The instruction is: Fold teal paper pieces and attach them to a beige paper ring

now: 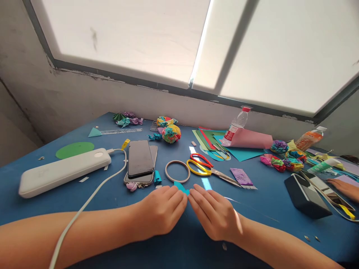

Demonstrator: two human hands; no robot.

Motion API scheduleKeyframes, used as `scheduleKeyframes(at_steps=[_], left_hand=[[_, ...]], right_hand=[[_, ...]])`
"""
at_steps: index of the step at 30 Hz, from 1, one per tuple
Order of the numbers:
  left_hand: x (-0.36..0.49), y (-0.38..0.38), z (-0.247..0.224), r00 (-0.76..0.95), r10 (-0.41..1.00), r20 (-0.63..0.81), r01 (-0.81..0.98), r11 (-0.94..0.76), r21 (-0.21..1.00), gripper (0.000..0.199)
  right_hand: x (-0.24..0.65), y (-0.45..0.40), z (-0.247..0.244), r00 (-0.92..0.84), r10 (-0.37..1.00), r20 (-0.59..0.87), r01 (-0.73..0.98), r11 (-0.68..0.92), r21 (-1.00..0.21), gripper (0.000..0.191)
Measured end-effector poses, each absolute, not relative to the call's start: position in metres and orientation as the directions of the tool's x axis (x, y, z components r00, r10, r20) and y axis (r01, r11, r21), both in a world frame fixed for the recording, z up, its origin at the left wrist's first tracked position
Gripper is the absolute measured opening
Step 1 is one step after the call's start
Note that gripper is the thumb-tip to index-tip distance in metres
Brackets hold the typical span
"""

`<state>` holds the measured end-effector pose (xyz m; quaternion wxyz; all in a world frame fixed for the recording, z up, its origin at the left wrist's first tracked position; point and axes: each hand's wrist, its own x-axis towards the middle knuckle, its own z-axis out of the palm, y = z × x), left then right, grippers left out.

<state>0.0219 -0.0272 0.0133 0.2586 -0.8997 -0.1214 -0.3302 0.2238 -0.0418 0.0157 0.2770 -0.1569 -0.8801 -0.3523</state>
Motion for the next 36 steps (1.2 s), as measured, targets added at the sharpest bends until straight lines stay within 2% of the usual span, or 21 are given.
scheduleKeyframes(at_steps=[3,7,14,22,28,36], left_hand=[[0.0187,-0.0258,0.0142,0.765,0.073,0.639,0.351,-0.88,-0.319,0.03],[0.016,-0.0247,0.0142,0.777,0.07,0.626,0.325,-0.896,-0.304,0.029],[0.0161,-0.0238,0.0136,0.762,0.031,0.647,0.308,-0.896,-0.319,0.023],[0.0195,-0.0228,0.008,0.746,0.091,0.659,0.343,-0.902,-0.263,0.02],[0.0196,-0.0224,0.0093,0.744,0.086,0.663,0.381,-0.87,-0.314,0.022],[0.0198,-0.0225,0.0117,0.771,0.033,0.636,0.354,-0.852,-0.385,0.022]], right_hand=[[0.2242,-0.0403,0.0179,-0.792,0.077,0.605,0.454,0.736,0.501,0.029],[0.2268,-0.0392,0.0193,-0.784,0.07,0.617,0.437,0.767,0.469,0.026],[0.2282,-0.0394,0.0185,-0.777,0.046,0.628,0.437,0.757,0.486,0.024],[0.2274,-0.0412,0.0136,-0.796,0.056,0.602,0.459,0.704,0.542,0.024],[0.2217,-0.0441,0.0096,-0.797,0.08,0.599,0.497,0.65,0.575,0.023],[0.2206,-0.0452,0.0112,-0.776,0.18,0.604,0.543,0.678,0.496,0.019]])
